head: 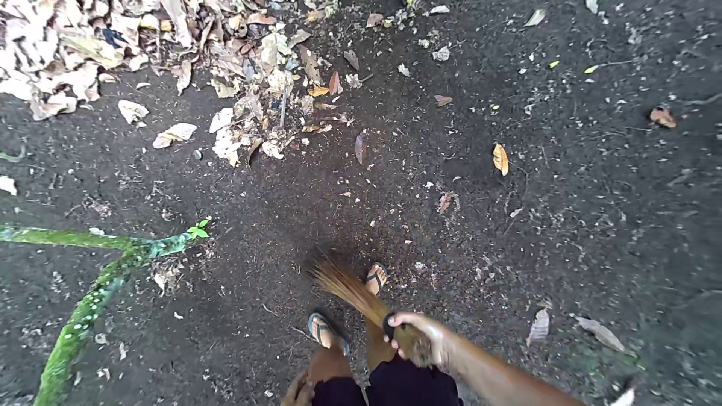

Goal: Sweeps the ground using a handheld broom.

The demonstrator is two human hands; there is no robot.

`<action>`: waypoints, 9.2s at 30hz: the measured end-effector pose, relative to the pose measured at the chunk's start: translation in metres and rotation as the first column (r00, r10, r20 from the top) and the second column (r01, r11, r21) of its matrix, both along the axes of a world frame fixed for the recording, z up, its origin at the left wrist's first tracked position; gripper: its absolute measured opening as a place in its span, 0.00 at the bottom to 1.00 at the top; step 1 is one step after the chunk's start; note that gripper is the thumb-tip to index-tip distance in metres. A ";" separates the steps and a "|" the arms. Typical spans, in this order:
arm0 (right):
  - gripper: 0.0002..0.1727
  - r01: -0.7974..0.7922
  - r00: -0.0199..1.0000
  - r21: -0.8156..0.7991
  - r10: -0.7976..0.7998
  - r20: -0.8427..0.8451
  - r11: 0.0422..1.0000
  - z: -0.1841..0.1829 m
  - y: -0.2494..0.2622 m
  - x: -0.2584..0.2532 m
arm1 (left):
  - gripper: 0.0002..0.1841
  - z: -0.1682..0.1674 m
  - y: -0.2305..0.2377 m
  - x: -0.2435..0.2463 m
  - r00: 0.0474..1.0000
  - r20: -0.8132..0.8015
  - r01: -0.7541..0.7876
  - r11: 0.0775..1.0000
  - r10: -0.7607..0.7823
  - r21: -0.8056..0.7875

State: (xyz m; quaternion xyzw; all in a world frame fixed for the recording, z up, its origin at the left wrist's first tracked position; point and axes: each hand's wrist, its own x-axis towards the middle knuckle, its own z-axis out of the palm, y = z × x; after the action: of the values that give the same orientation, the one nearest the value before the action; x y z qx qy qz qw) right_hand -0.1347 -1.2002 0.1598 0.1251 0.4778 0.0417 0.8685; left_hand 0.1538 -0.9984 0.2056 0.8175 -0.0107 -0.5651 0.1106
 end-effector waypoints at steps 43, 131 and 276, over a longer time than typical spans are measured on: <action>0.57 0.719 0.610 -0.447 -0.791 0.040 0.532 0.040 0.015 0.115 | 0.12 -0.001 -0.277 -0.049 0.658 -0.681 0.394 0.918 -0.322 -0.053; 0.61 0.761 0.372 -0.317 -0.782 -0.500 0.565 0.028 0.095 -0.229 | 0.14 -0.046 -0.211 -0.471 0.561 -0.704 0.782 0.558 -0.436 0.278; 0.70 0.388 0.771 -0.698 -0.627 -0.111 0.601 -0.042 -0.040 -0.473 | 0.34 -0.068 -0.292 -0.662 0.869 -0.397 0.228 0.952 -0.294 -0.204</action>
State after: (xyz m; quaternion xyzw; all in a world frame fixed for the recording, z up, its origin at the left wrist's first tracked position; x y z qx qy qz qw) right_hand -0.6076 -1.2398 0.1178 -0.0402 0.5494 -0.3990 0.7330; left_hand -0.5086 -1.2903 0.1379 0.6556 -0.1397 -0.7360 0.0942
